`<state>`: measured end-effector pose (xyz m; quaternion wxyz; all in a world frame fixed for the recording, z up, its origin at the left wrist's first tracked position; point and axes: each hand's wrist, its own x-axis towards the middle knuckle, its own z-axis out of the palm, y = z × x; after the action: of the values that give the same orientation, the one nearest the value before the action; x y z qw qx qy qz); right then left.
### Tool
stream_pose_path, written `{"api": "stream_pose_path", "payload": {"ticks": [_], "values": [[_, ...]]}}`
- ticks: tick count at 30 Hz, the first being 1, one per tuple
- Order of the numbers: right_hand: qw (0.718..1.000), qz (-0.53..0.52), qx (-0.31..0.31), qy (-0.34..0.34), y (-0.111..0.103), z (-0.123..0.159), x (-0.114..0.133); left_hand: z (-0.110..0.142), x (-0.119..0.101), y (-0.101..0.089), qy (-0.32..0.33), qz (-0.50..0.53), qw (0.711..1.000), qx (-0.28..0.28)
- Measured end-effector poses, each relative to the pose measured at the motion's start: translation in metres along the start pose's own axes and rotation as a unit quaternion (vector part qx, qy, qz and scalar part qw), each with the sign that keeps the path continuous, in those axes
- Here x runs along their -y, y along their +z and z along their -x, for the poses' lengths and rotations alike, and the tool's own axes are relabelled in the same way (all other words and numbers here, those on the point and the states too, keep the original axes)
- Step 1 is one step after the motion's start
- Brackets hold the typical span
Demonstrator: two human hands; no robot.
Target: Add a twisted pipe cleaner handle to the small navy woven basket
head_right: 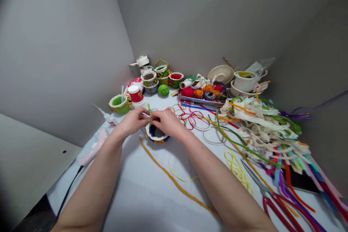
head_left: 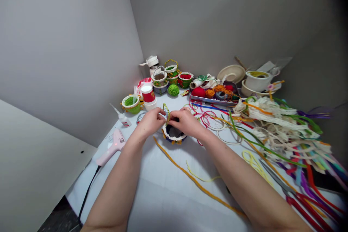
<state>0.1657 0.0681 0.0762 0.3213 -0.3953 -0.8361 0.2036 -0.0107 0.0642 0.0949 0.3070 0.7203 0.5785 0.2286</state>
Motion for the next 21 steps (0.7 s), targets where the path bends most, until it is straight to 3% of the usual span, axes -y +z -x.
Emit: {"api": "stream_pose_path", "payload": {"ticks": [4, 7, 11, 16, 21], "values": [[0.999, -0.033, 0.003, 0.012, -0.004, -0.001, 0.002, -0.004, 0.002, 0.004, 0.008, -0.001, 1.0, -0.004], [0.993, -0.099, -0.035, 0.054, -0.006, -0.002, -0.001, -0.003, 0.0, 0.003, 0.013, -0.013, 1.0, -0.019], [0.989, -0.11, -0.069, 0.077, -0.004, -0.004, -0.008, 0.015, -0.011, 0.002, 0.01, -0.058, 0.996, -0.065], [0.991, -0.099, -0.055, 0.073, -0.001, -0.003, -0.008, 0.044, -0.024, 0.023, -0.001, -0.194, 0.974, -0.119], [0.994, -0.073, -0.049, 0.067, -0.004, -0.001, -0.004, 0.044, -0.022, 0.038, -0.019, -0.255, 0.958, -0.131]]}}
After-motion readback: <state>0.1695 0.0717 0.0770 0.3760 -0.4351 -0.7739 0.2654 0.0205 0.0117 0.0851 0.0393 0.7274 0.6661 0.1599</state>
